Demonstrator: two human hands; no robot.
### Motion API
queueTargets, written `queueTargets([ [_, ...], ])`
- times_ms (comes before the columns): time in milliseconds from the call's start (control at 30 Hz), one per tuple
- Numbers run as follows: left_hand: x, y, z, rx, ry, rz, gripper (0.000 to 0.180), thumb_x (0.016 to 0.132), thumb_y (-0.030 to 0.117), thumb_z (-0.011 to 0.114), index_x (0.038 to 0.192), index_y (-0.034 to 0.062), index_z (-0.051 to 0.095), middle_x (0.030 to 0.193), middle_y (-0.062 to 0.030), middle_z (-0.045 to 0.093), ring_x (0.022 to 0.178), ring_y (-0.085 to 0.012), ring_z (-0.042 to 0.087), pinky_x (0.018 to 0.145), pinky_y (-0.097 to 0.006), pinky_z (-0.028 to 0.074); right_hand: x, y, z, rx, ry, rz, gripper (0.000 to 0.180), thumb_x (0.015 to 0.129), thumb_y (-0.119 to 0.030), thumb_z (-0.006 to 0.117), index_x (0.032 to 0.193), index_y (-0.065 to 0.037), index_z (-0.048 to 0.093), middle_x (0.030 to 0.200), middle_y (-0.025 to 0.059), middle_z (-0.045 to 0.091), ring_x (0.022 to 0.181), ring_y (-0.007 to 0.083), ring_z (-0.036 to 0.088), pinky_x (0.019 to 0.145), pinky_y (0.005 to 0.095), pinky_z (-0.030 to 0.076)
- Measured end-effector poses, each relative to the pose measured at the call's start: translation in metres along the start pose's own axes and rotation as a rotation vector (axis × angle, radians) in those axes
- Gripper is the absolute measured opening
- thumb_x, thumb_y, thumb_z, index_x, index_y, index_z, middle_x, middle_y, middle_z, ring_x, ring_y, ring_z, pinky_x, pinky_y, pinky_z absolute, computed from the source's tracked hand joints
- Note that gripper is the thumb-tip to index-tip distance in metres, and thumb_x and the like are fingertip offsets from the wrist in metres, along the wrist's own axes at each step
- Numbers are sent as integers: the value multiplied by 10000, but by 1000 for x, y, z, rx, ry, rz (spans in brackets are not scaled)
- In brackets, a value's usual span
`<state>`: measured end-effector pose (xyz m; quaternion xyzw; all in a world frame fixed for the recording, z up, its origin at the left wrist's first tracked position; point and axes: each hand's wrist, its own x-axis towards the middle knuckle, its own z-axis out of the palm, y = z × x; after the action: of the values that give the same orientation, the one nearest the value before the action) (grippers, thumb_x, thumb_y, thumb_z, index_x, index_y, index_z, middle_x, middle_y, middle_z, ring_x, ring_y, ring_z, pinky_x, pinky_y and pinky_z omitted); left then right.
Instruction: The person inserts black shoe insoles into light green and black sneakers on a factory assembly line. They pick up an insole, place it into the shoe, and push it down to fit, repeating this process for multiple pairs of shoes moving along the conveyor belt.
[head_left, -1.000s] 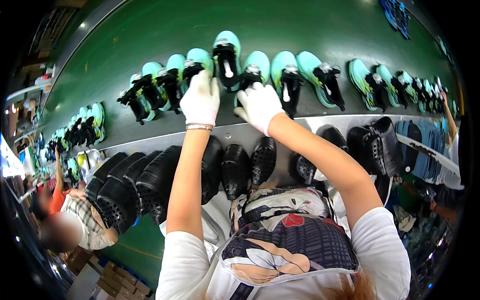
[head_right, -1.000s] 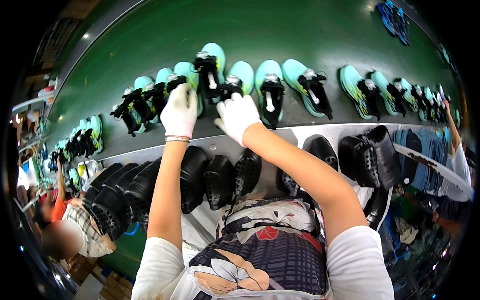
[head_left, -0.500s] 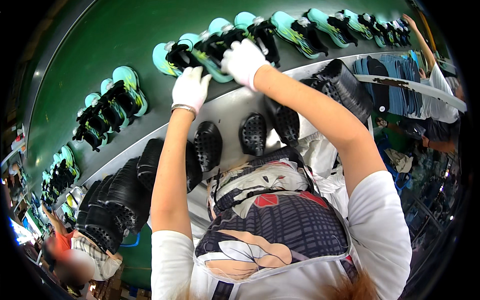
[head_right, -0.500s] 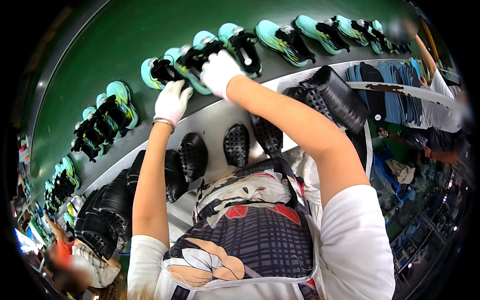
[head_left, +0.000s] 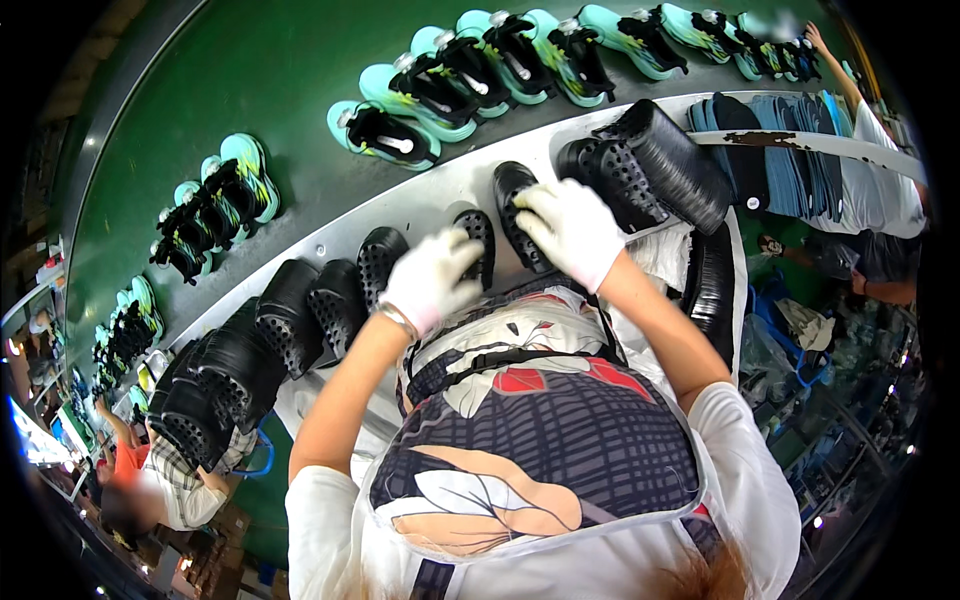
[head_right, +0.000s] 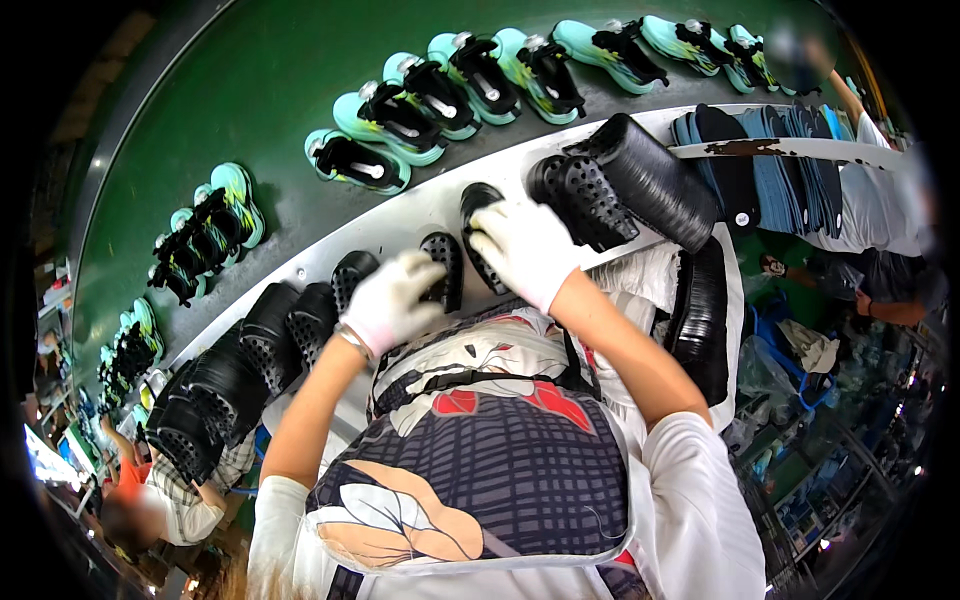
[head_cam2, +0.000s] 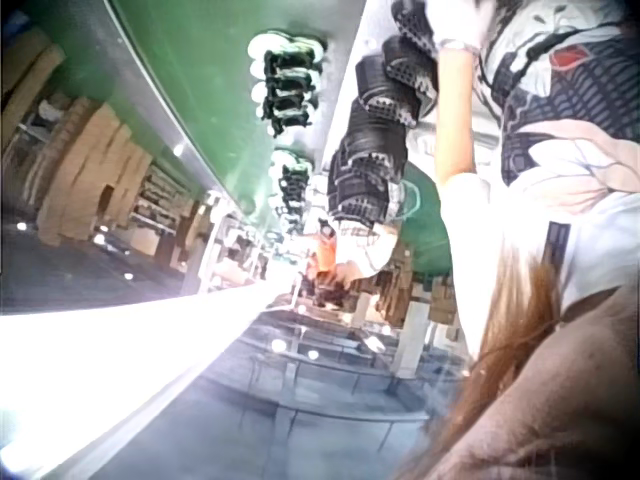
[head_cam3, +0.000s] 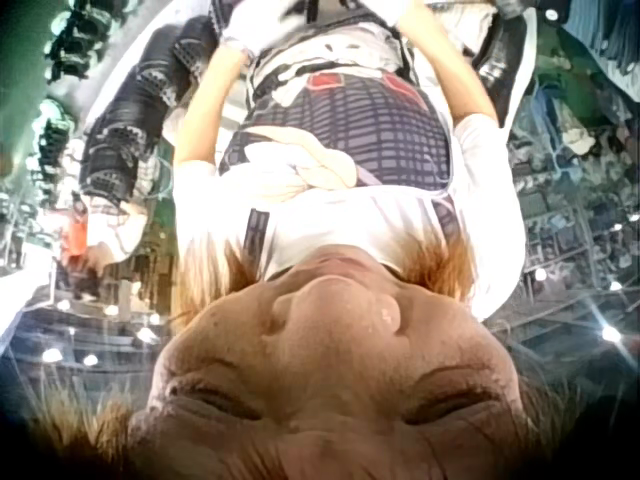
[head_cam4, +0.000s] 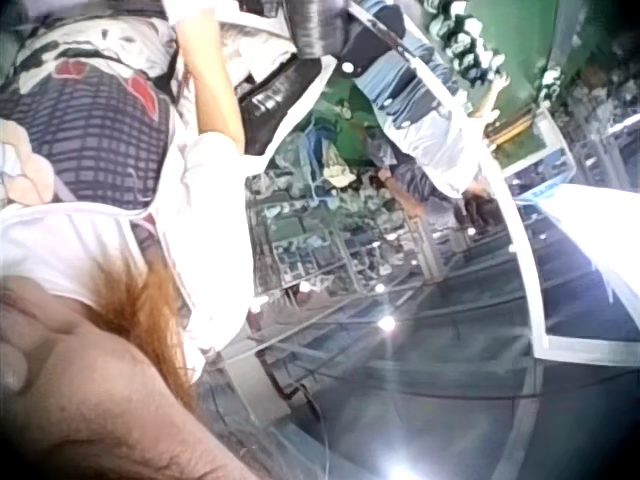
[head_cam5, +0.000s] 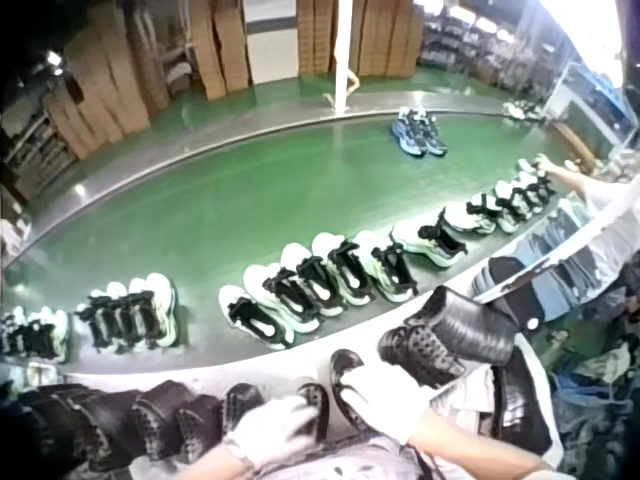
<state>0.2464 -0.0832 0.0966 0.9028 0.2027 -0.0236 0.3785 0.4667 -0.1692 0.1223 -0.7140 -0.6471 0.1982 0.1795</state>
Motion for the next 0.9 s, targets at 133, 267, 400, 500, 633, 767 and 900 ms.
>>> queueTargets([
  [133, -6, 12, 28, 190, -155, -115, 560, 728, 164, 694, 1259, 134, 517, 1236, -120, 479, 978, -334, 564, 814, -401, 513, -17, -7, 13, 54, 77, 45, 250, 777, -185, 619, 990, -54, 620, 1044, 134, 572, 952, 318, 559, 840, 416, 448],
  [267, 6, 19, 41, 232, -60, -220, 641, 693, 170, 732, 1271, 121, 460, 1138, -146, 469, 936, -329, 577, 721, -419, 540, -20, -1, 24, 55, 98, 30, 269, 751, -176, 654, 994, -68, 616, 1062, 103, 574, 929, 308, 569, 817, 403, 471],
  [400, 18, 31, 34, 199, -80, -315, 612, 690, 185, 735, 1228, 92, 459, 1159, -176, 469, 979, -357, 582, 736, -433, 527, -20, 9, 36, 80, 136, -8, 196, 774, -211, 629, 931, -95, 640, 1047, 87, 588, 906, 301, 575, 800, 412, 474],
  [500, 23, 35, 32, 222, -132, -284, 577, 687, 197, 741, 1181, 72, 468, 1116, -171, 481, 982, -355, 579, 744, -434, 524, -24, 8, 32, 59, 119, 16, 185, 766, -208, 633, 910, -92, 642, 1041, 87, 589, 915, 301, 577, 804, 415, 476],
  [633, 26, 31, 37, 265, -148, -178, 564, 662, 208, 756, 1124, 40, 479, 1083, -176, 495, 976, -347, 566, 783, -410, 510, -26, 10, 25, 46, 98, 40, 195, 779, -221, 629, 923, -90, 646, 1058, 95, 585, 939, 299, 571, 828, 413, 466],
  [767, 21, 34, 33, 187, -76, -136, 522, 632, 244, 773, 1032, 37, 508, 1038, -186, 513, 957, -362, 554, 806, -421, 485, -24, 10, 23, -3, 5, 39, 217, 803, -256, 607, 941, -95, 650, 1063, 97, 582, 970, 289, 569, 852, 403, 456],
  [900, 11, 43, 13, 122, -20, -192, 507, 609, 262, 778, 980, 44, 510, 976, -172, 511, 892, -356, 555, 778, -411, 485, -19, 11, 32, 70, 16, 72, 227, 811, -250, 608, 967, -89, 643, 1027, 101, 585, 963, 293, 566, 851, 397, 460],
])
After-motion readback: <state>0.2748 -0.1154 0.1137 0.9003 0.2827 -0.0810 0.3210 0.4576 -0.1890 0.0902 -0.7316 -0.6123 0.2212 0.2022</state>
